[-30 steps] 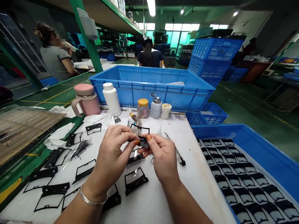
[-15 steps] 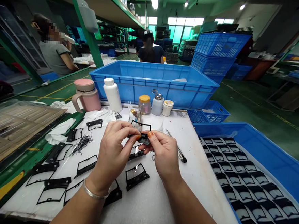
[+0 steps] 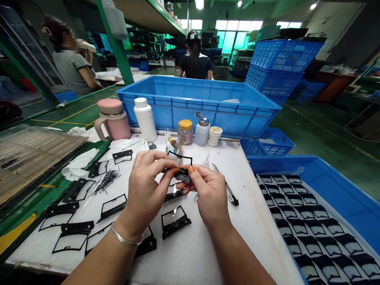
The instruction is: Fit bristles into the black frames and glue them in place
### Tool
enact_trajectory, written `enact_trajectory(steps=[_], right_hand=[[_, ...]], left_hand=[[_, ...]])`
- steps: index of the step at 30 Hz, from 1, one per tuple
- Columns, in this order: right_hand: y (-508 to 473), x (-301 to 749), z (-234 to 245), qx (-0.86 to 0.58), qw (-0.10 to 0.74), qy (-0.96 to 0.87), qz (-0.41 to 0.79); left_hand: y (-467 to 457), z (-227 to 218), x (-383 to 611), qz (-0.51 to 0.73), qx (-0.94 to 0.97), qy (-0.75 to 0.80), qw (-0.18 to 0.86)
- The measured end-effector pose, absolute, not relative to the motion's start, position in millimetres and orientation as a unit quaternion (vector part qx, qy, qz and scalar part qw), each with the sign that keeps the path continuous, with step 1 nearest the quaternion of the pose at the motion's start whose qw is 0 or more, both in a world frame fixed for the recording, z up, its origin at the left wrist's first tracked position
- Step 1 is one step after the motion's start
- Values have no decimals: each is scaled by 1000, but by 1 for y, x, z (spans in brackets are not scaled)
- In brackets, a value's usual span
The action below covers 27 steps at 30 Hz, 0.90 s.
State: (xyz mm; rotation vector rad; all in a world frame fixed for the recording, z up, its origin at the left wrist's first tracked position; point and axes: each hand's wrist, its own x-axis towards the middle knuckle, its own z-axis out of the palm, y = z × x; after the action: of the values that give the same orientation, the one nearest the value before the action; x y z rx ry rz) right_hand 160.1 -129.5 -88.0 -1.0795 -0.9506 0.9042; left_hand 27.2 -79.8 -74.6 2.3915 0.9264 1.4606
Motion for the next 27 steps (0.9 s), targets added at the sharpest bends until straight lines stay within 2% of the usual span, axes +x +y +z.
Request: enact_trajectory(steps=[20,23,27], right_hand=[[-132,160,-86,-508,641,-452,357],[-132,160,-87,-506,647,-448,353],[-133,160,-91,-500,654,-442,356]], left_hand=[[-81,-75,27,489,805,318,104],[-81,-75,28,504,785,328,151],[-78,-77,30,531,719,344,287]])
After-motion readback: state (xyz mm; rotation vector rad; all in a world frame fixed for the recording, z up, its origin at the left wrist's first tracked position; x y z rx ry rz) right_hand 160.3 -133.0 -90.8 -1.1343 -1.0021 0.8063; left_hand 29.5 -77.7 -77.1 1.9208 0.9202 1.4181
